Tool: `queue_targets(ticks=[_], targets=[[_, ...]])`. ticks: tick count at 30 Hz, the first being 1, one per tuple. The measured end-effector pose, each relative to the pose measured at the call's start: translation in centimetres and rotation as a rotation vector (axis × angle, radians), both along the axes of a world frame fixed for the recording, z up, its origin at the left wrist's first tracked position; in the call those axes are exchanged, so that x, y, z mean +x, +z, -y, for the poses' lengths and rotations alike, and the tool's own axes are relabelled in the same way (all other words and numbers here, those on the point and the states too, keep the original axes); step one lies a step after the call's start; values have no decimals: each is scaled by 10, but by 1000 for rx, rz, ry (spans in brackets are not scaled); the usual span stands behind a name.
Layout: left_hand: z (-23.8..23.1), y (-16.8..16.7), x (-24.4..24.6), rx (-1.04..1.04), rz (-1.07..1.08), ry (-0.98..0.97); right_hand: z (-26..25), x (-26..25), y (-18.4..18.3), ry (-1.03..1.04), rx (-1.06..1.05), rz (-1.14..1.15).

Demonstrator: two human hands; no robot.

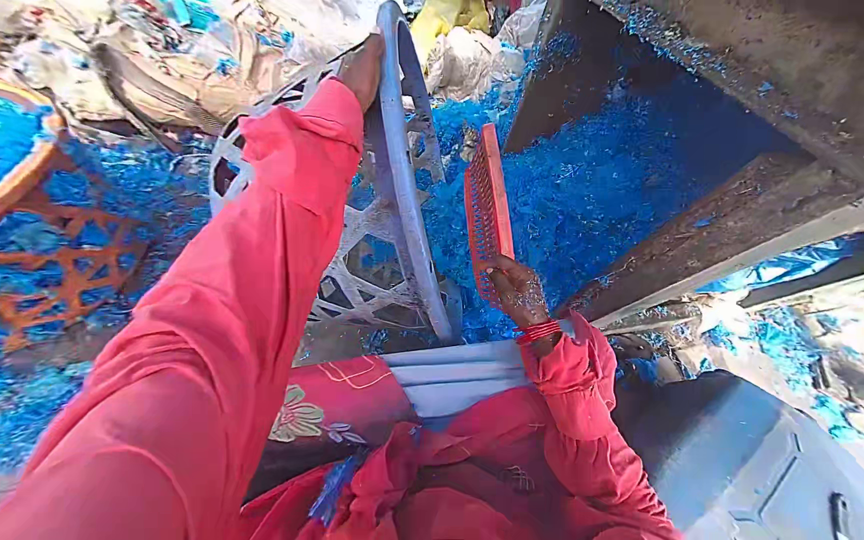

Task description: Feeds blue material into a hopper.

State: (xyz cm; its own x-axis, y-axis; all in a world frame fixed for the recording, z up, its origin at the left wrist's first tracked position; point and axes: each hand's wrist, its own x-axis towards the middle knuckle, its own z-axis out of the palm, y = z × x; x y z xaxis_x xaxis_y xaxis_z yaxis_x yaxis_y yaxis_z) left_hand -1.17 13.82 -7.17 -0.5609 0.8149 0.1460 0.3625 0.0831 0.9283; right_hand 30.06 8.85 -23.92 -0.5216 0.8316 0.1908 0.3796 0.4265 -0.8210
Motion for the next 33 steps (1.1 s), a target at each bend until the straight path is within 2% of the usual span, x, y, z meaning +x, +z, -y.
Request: queue_targets(ticks=[2, 4, 6, 7, 9, 10, 12, 13, 15, 16, 19, 21, 22, 23, 24, 25, 26, 27, 28, 29, 31, 33], targets=[[33, -23, -14, 163, -116, 32, 36, 5, 5, 19, 2, 36], [79, -64, -36, 374, -295, 182, 67, 4, 6, 32, 21, 33], [132, -120, -61, 421, -347, 410, 87, -6, -1, 19, 80, 45], [156, -155, -72, 380, -274, 529, 93, -14, -5, -9, 99, 75], [192, -227, -81, 157, 16, 753, 95, -31, -12, -110, 84, 214], [199, -256, -79, -50, 150, 822, 90, -40, -17, -174, 73, 295], [201, -301, -71, -508, 189, 795, 84, -56, -32, -300, 44, 394], [193, -313, -67, -594, 204, 806, 81, -62, -29, -335, 24, 422], [178, -312, -76, -605, 227, 781, 61, -80, -2, -342, -83, 510], [177, -314, -82, -569, 270, 765, 50, -85, 4, -361, -71, 542], [177, -333, -88, -265, 513, 774, 11, -91, 15, -405, -16, 572], [163, -328, -80, -113, 575, 776, -22, -95, 30, -386, -57, 591], [157, -310, -67, -125, 581, 795, -38, -96, 27, -396, -39, 623], [152, -279, -53, -148, 665, 809, -49, -97, 25, -397, -33, 648], [152, -246, -43, -119, 853, 800, -55, -96, 23, -392, -37, 660], [149, -237, -37, -12, 962, 845, -56, -94, 22, -379, -55, 665], [145, -251, -37, 124, 972, 872, -52, -90, 21, -366, -81, 660], [133, -291, -38, 315, 835, 959, -44, -85, 21, -361, -100, 635], [127, -324, -45, 463, 786, 974, -32, -80, 23, -354, -134, 609], [128, -343, -49, 512, 807, 994, -16, -74, 26, -339, -186, 596], [140, -338, -30, 392, 821, 996, 14, -59, 32, -304, -285, 611], [159, -290, 4, 84, 785, 913, 25, -44, 16, -308, -258, 596]])
